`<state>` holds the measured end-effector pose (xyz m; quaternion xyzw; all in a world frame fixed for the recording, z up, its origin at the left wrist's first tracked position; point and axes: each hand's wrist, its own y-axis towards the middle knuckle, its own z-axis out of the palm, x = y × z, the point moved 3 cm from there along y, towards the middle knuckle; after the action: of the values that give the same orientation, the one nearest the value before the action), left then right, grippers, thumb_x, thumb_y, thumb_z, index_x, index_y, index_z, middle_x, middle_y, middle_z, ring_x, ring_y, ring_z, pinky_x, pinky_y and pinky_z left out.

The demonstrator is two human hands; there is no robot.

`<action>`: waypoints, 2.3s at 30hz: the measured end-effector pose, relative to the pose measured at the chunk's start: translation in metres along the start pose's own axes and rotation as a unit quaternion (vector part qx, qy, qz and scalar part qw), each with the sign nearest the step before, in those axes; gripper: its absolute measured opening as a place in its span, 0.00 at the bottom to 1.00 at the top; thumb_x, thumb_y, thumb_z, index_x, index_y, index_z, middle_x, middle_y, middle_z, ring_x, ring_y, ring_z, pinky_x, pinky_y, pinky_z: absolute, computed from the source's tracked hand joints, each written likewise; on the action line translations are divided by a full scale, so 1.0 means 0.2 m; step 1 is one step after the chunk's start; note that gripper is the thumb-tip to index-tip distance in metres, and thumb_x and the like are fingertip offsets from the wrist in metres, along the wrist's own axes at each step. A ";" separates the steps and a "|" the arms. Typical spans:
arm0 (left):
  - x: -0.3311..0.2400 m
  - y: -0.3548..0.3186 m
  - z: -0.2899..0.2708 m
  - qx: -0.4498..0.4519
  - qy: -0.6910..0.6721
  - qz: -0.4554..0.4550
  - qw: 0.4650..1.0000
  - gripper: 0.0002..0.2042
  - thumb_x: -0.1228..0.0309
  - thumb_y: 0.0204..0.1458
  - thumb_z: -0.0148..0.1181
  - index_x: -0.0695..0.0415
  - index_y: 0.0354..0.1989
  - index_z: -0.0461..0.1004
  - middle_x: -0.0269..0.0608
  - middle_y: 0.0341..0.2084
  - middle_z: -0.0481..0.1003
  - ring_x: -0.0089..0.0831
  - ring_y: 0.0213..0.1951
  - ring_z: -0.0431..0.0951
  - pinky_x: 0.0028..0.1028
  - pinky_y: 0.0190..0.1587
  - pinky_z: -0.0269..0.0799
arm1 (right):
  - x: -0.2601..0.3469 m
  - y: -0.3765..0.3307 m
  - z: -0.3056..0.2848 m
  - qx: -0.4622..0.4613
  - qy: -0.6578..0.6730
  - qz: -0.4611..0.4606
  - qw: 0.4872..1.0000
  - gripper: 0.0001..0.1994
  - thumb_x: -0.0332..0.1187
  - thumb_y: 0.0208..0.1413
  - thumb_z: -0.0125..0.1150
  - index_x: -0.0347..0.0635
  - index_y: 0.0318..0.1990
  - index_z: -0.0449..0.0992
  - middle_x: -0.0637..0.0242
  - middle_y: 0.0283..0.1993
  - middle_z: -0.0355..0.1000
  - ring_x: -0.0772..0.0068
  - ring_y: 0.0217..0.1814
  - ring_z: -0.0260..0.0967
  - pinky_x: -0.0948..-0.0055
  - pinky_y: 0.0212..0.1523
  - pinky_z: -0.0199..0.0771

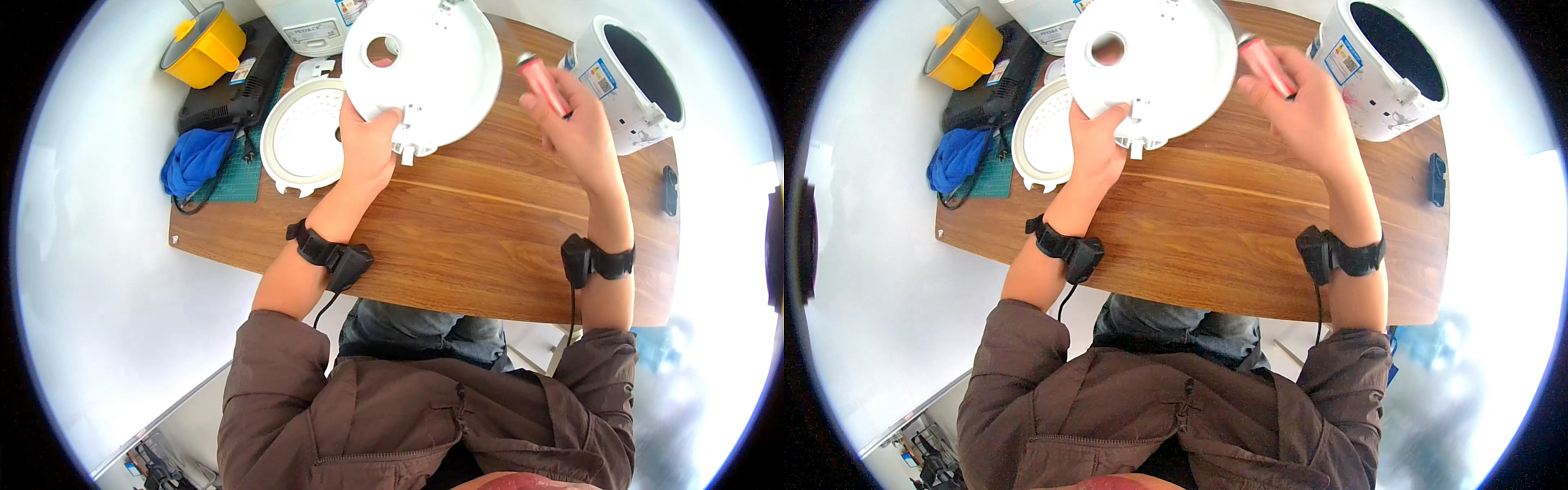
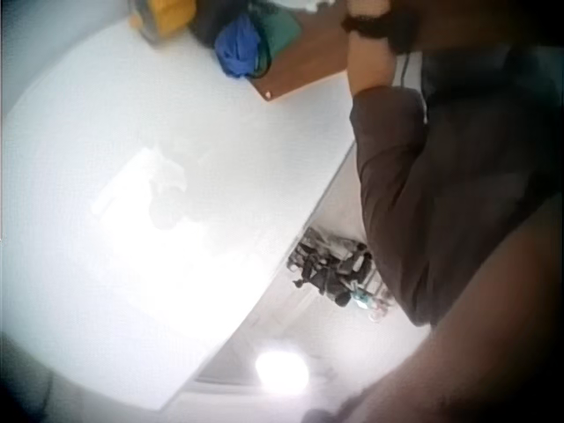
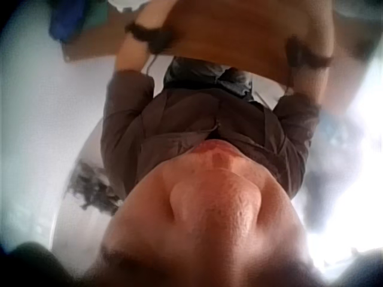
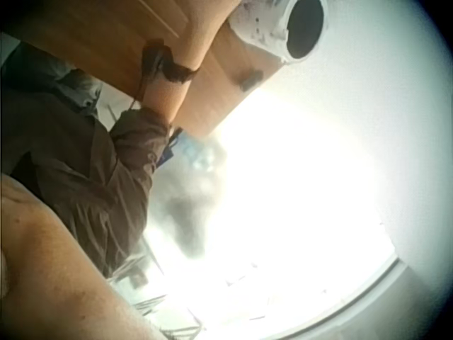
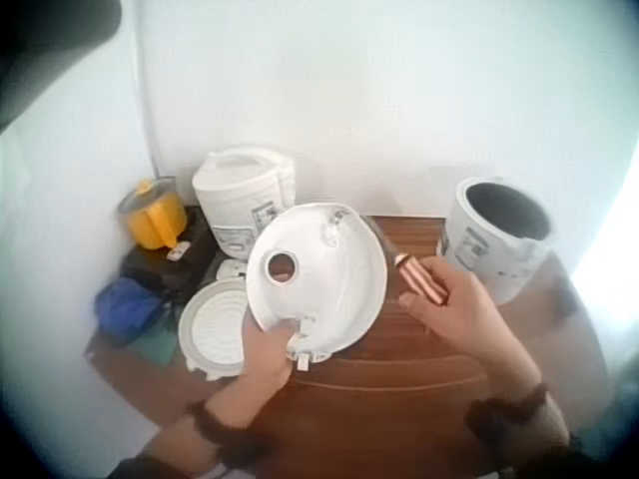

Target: The person assembles a white plastic lid by inserting screws and tightening them with a screwdriver. They then place the lid onto a white appliance body and continue to secure it by tightening additional screws.

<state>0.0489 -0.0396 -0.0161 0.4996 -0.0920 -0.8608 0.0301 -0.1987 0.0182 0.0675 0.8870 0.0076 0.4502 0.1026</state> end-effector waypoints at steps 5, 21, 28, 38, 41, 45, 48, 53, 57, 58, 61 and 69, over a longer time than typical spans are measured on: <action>0.06 -0.04 0.02 0.041 -0.080 -0.149 0.985 0.25 0.86 0.54 0.54 0.65 0.63 0.64 0.51 0.54 0.76 0.41 0.52 0.81 0.40 0.54 0.82 | -0.21 0.13 -0.06 -0.166 -0.089 -0.017 0.982 0.22 0.45 0.57 0.70 0.35 0.49 0.75 0.59 0.37 0.79 0.59 0.43 0.78 0.60 0.48 0.75; 0.10 -0.05 0.04 0.208 0.264 -0.159 0.928 0.26 0.63 0.64 0.63 0.67 0.64 0.67 0.48 0.53 0.77 0.31 0.53 0.78 0.31 0.55 0.74 | -0.38 0.15 -0.04 -0.071 -0.305 0.037 0.949 0.14 0.34 0.55 0.63 0.45 0.49 0.76 0.50 0.40 0.80 0.39 0.45 0.77 0.48 0.48 0.75; -0.05 0.10 -0.06 0.103 0.572 0.173 0.795 0.10 0.71 0.61 0.61 0.59 0.49 0.80 0.46 0.40 0.80 0.40 0.38 0.81 0.37 0.43 0.77 | -0.37 0.14 -0.02 -0.060 -0.287 0.009 0.956 0.13 0.33 0.56 0.62 0.44 0.48 0.76 0.51 0.40 0.81 0.42 0.45 0.78 0.49 0.47 0.76; 0.06 0.24 -0.07 0.122 0.757 0.276 0.580 0.09 0.68 0.53 0.67 0.52 0.41 0.84 0.37 0.37 0.78 0.39 0.45 0.77 0.39 0.48 0.70 | -0.35 0.13 -0.01 -0.037 -0.278 -0.038 0.959 0.15 0.37 0.55 0.65 0.42 0.48 0.77 0.54 0.42 0.80 0.47 0.46 0.77 0.53 0.48 0.77; 0.08 0.27 -0.06 0.137 0.774 0.254 0.563 0.07 0.68 0.52 0.66 0.54 0.38 0.84 0.39 0.35 0.78 0.41 0.43 0.78 0.40 0.47 0.69 | -0.33 0.12 -0.03 -0.068 -0.282 -0.063 0.955 0.14 0.37 0.56 0.65 0.41 0.46 0.78 0.56 0.43 0.78 0.48 0.46 0.77 0.54 0.49 0.76; 0.12 0.30 -0.05 0.142 0.770 0.274 0.559 0.05 0.69 0.53 0.65 0.57 0.33 0.81 0.44 0.33 0.77 0.45 0.41 0.78 0.43 0.47 0.69 | -0.29 0.10 -0.08 -0.100 -0.274 -0.077 0.953 0.13 0.37 0.56 0.66 0.43 0.46 0.79 0.57 0.43 0.77 0.49 0.45 0.77 0.55 0.47 0.77; 0.10 0.29 -0.05 0.140 0.768 0.270 0.564 0.04 0.73 0.52 0.64 0.59 0.34 0.80 0.45 0.34 0.78 0.45 0.41 0.79 0.41 0.46 0.71 | -0.25 0.10 -0.10 -0.112 -0.256 -0.085 0.956 0.13 0.37 0.56 0.66 0.45 0.47 0.79 0.58 0.41 0.78 0.49 0.43 0.77 0.55 0.45 0.78; -0.02 0.30 0.04 0.076 0.466 0.132 0.871 0.02 0.77 0.58 0.60 0.63 0.37 0.77 0.40 0.34 0.81 0.36 0.38 0.81 0.37 0.45 0.76 | -0.15 0.06 -0.09 -0.108 -0.201 -0.114 0.967 0.12 0.37 0.57 0.66 0.45 0.46 0.80 0.58 0.37 0.80 0.49 0.40 0.78 0.55 0.40 0.78; -0.12 0.27 0.17 0.098 0.020 0.006 0.995 0.05 0.71 0.65 0.60 0.58 0.45 0.77 0.39 0.42 0.80 0.29 0.46 0.79 0.31 0.51 0.75 | -0.02 0.01 -0.04 -0.093 -0.145 -0.153 0.973 0.11 0.35 0.56 0.67 0.45 0.45 0.80 0.57 0.35 0.80 0.49 0.38 0.78 0.56 0.38 0.78; -0.14 0.26 0.22 0.102 -0.081 -0.025 0.991 0.06 0.70 0.65 0.61 0.57 0.46 0.77 0.39 0.44 0.80 0.30 0.48 0.79 0.31 0.52 0.74 | 0.01 0.00 -0.03 -0.090 -0.130 -0.165 0.974 0.11 0.35 0.56 0.67 0.45 0.45 0.80 0.57 0.35 0.80 0.49 0.37 0.78 0.57 0.38 0.79; -0.16 0.24 0.33 0.136 -0.182 -0.036 0.973 0.07 0.68 0.64 0.62 0.53 0.47 0.76 0.36 0.47 0.79 0.30 0.51 0.77 0.30 0.55 0.73 | 0.06 -0.03 -0.03 -0.101 -0.111 -0.194 0.970 0.11 0.33 0.55 0.69 0.43 0.44 0.79 0.58 0.35 0.80 0.50 0.37 0.79 0.59 0.36 0.78; -0.10 0.19 0.46 0.163 -0.270 -0.065 0.947 0.08 0.67 0.64 0.63 0.52 0.48 0.76 0.34 0.46 0.78 0.30 0.51 0.77 0.30 0.55 0.75 | 0.06 -0.03 -0.03 -0.122 -0.097 -0.184 0.971 0.11 0.32 0.54 0.69 0.41 0.44 0.79 0.56 0.35 0.80 0.49 0.36 0.79 0.58 0.35 0.78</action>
<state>-0.0220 -0.0634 0.0516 0.2516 -0.2030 -0.9368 -0.1338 -0.1959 0.0256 0.0792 0.8907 0.1052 0.3328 0.2914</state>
